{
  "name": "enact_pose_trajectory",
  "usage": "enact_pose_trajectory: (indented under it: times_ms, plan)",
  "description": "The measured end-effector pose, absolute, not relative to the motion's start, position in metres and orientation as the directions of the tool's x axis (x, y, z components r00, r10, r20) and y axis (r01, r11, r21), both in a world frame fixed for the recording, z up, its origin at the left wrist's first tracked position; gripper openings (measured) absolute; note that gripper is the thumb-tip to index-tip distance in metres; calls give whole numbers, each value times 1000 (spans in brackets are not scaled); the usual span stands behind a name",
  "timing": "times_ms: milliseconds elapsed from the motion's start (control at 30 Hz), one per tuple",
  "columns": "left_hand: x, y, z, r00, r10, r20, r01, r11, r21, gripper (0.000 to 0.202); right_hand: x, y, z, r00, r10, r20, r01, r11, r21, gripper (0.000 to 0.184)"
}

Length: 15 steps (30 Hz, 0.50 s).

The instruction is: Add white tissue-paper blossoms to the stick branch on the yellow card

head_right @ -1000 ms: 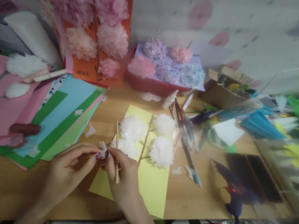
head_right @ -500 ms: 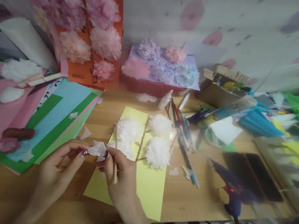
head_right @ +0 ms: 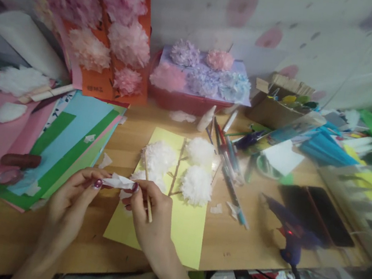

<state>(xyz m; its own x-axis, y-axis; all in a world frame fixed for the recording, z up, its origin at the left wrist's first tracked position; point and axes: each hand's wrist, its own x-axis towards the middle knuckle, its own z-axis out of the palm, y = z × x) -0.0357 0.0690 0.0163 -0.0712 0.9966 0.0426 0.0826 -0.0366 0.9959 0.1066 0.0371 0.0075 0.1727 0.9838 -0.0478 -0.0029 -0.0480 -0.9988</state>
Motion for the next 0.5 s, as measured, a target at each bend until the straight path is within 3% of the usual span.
enact_pose_trajectory:
  times_ms: [300,433,500]
  plan:
    - [-63,81,-2,-176,979,-105,103,125,987,21,110,36,11,188,982,-18,46,-27,-999,16]
    - [-80,93,-4,-191,966,-174,342,232,911,25,110,37,11,174,984,-32,59,-43,-997,17]
    - [-81,93,-3,-202,976,-74,528,173,831,22,110,37,12,161,987,-25,67,-36,-997,17]
